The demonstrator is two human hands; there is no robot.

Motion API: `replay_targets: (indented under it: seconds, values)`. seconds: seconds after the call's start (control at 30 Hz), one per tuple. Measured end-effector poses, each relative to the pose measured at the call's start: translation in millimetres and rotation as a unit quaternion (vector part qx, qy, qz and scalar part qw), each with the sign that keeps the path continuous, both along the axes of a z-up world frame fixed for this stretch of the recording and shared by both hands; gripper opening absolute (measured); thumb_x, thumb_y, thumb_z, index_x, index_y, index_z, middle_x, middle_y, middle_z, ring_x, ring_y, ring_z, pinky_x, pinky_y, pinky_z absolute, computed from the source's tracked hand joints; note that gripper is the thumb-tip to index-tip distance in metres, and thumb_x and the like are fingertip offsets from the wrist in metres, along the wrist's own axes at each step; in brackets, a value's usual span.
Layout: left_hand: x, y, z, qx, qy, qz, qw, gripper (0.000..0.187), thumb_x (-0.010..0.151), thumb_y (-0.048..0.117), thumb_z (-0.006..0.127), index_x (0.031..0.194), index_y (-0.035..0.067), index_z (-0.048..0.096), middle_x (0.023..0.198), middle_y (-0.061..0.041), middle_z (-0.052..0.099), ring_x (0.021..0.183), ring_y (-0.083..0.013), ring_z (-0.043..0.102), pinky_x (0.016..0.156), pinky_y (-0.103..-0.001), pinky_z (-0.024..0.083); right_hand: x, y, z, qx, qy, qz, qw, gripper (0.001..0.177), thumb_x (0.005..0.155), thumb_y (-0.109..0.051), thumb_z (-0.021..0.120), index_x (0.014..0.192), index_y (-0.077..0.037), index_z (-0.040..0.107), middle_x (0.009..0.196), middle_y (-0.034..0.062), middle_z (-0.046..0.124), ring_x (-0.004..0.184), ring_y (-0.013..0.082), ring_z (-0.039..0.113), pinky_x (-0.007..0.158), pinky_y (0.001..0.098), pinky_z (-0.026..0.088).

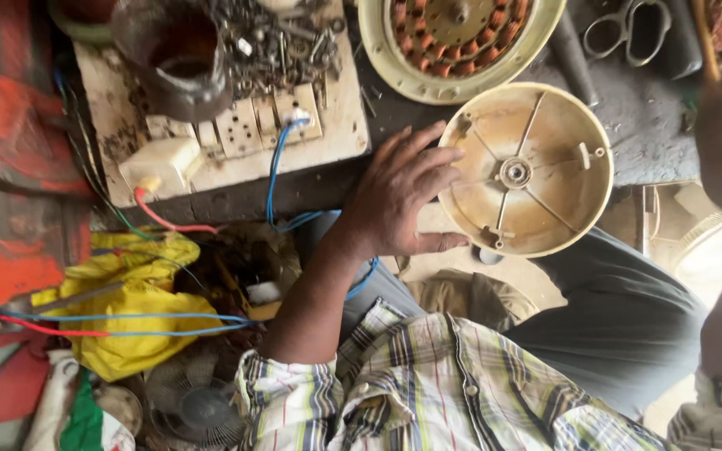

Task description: The person works on a circular plastic fan housing, repeatedly spinning the central hub and using a green-handled screwdriver to adjust the mechanism. They then pick up a separate circular metal stator with copper windings and place it on the workbench.

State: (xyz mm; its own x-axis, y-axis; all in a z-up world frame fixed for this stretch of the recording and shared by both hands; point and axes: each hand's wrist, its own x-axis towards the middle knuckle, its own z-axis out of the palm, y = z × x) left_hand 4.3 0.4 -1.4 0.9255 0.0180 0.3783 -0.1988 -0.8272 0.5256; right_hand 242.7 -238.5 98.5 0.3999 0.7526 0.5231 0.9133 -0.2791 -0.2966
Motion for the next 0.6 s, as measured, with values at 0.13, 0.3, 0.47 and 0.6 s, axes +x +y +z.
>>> replay_targets:
  seconds: [0.13, 0.3, 0.47, 0.6]
  values:
    - [0.5, -3.3, 0.7, -0.001, -0.004, 0.007, 1.0, 0.078, 0.086, 0.074, 0.071, 0.128, 0.008, 0.065, 0.147, -0.009, 0.054, 0.153, -0.0345, 0.036, 0.127, -0.062, 0.027, -52.2, -14.8, 2.8, 0.03, 0.067, 0.039, 0.997, 0.04, 0.095, 0.001, 0.07, 0.13, 0.001, 0.052, 0.102, 0.0166, 0.071, 0.09, 0.0266, 0.072, 0.077, 0.0346, 0.059]
    - [-0.9, -3.2, 3.2, -0.003, -0.002, 0.007, 1.0, 0.077, 0.086, 0.072, 0.072, 0.129, 0.008, 0.065, 0.148, -0.009, 0.054, 0.152, -0.0345, 0.037, 0.126, -0.061, 0.027, -55.5, -9.7, -2.4, -0.016, 0.045, 0.039, 0.998, 0.056, 0.097, 0.008, 0.071, 0.144, 0.004, 0.041, 0.11, 0.0189, 0.07, 0.097, 0.0266, 0.073, 0.083, 0.034, 0.06]
    - [-1.2, -3.0, 1.6, 0.0, -0.005, 0.006, 1.0, 0.078, 0.086, 0.072, 0.073, 0.129, 0.007, 0.064, 0.148, -0.01, 0.053, 0.152, -0.0356, 0.037, 0.126, -0.06, 0.028, -54.1, -7.7, -12.1, 0.034, 0.105, 0.079, 0.991, 0.057, 0.106, 0.013, 0.068, 0.15, 0.002, 0.034, 0.114, 0.0216, 0.068, 0.1, 0.0282, 0.074, 0.089, 0.0333, 0.063]
    - [-1.1, -3.1, -0.6, -0.008, -0.002, 0.006, 1.0, 0.077, 0.086, 0.072, 0.073, 0.129, 0.009, 0.065, 0.148, -0.009, 0.054, 0.152, -0.0354, 0.038, 0.127, -0.06, 0.028, -60.9, -3.3, -12.4, 0.031, 0.091, 0.084, 0.992, 0.06, 0.106, 0.015, 0.067, 0.15, 0.002, 0.029, 0.121, 0.0232, 0.066, 0.106, 0.0297, 0.073, 0.092, 0.0353, 0.063]
